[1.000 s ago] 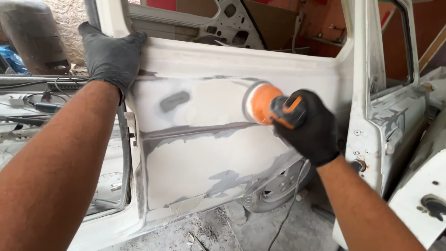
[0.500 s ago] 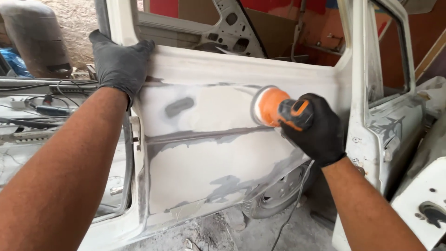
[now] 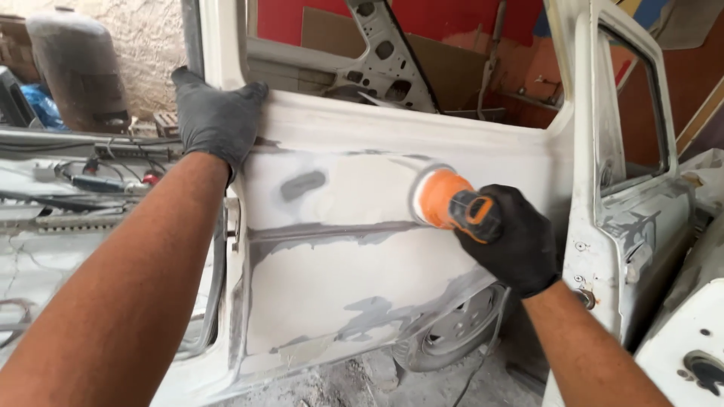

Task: The person uses an orange orbital sander to smooth a white car door panel. They move the sander across the surface in circular and sweeping motions, then pause to wipe the area with a gloved hand to check the finish.

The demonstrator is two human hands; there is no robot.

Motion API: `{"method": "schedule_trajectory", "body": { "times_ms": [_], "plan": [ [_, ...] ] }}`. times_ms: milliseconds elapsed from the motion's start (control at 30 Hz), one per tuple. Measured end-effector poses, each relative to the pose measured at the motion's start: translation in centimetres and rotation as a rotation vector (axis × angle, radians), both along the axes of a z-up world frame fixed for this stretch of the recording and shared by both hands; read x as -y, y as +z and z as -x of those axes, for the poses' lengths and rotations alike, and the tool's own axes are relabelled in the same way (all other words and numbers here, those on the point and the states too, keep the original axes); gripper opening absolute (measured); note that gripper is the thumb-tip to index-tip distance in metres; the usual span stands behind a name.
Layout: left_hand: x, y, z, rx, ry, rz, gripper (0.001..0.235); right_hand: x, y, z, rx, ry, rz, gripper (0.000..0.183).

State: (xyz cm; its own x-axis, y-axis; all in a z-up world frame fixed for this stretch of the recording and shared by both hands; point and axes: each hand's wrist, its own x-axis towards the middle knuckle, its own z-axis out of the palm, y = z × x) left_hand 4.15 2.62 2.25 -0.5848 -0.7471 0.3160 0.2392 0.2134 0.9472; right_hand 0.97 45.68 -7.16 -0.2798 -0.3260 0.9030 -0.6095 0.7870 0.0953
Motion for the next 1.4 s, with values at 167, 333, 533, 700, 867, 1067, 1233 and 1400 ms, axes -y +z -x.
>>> {"method": "schedule_trajectory", "body": {
  "times_ms": [167, 333, 533, 700, 867, 1067, 1233, 1400],
  "plan": [
    [1.1, -1.3, 2.9, -0.204, 0.041, -0.04, 0.105, 2.8, 2.3, -1.4, -0.219, 0.02, -0.024, 0.045],
    [1.2, -1.6, 3.0, -0.012, 0.165, 0.163, 0.091, -0.9, 1.8, 1.9, -0.103, 0.021, 0.191, 0.047],
    [1.9, -1.8, 3.9, -0.003, 0.187, 0.198, 0.087, 1.6, 1.0, -1.0, 0.066, 0.031, 0.032, 0.057],
    [1.4, -1.9, 3.9, -0.081, 0.168, 0.226, 0.091, -0.3, 3.5, -0.5, 0.122, 0.116, 0.167, 0.039],
    [2.3, -2.2, 3.4, -0.038, 0.101, 0.24, 0.094, 1.8, 2.5, -1.5, 0.313, 0.009, 0.236, 0.054],
    [1.9, -2.5, 3.5, -0.087, 0.151, 0.246, 0.089, 0.3, 2.3, 0.2, 0.135, -0.028, 0.286, 0.044],
    [3.0, -3.1, 4.7, -0.105, 0.135, 0.242, 0.09, 2.1, 1.5, -2.8, 0.292, 0.014, 0.165, 0.052],
    [2.0, -2.3, 3.8, -0.149, 0.156, 0.199, 0.085, 1.2, 2.4, 1.3, -0.264, -0.129, 0.136, 0.031]
  ]
}}
